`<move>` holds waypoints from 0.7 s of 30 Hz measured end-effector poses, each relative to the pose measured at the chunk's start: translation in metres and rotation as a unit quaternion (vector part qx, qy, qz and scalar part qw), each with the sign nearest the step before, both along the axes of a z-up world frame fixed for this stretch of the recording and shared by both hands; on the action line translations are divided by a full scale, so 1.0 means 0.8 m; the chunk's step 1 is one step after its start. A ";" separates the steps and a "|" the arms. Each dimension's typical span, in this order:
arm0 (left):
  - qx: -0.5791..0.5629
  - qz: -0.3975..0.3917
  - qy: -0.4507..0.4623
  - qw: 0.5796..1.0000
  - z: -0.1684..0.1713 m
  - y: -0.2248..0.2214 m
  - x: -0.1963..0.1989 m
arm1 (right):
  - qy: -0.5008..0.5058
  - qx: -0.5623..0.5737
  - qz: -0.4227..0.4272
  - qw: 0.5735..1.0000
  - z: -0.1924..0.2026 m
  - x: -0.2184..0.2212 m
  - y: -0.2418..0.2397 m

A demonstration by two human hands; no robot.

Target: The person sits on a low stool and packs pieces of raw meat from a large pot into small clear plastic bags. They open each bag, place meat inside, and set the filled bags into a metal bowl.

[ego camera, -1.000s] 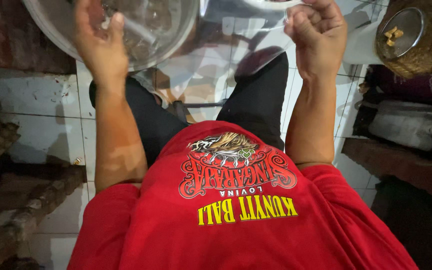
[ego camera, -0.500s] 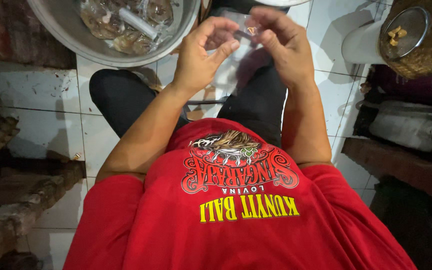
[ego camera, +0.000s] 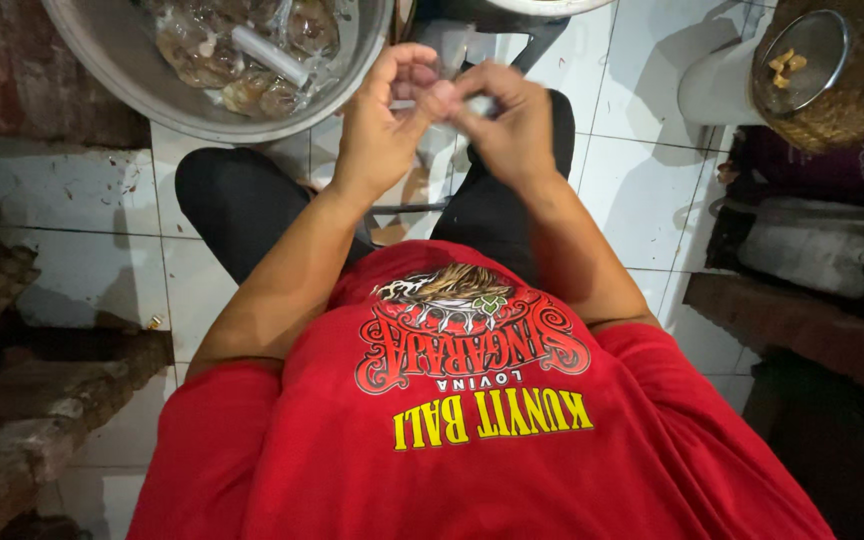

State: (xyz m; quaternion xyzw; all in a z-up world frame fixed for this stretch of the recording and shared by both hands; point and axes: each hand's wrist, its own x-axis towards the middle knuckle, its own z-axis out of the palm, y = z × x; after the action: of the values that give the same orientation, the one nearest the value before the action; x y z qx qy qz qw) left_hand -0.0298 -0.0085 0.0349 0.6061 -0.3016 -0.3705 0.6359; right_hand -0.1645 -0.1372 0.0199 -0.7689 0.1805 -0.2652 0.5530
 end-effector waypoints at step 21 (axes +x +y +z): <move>-0.039 -0.082 0.178 0.980 -0.147 0.003 -0.006 | -0.005 -0.362 -0.117 0.925 -0.018 0.044 -0.006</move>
State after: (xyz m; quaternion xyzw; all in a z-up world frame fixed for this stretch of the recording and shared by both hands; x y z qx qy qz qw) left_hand -0.0348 -0.0064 -0.0825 0.4785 -0.2469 -0.5113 0.6699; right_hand -0.1293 -0.1420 0.0057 -0.8889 0.1582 -0.3789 0.2032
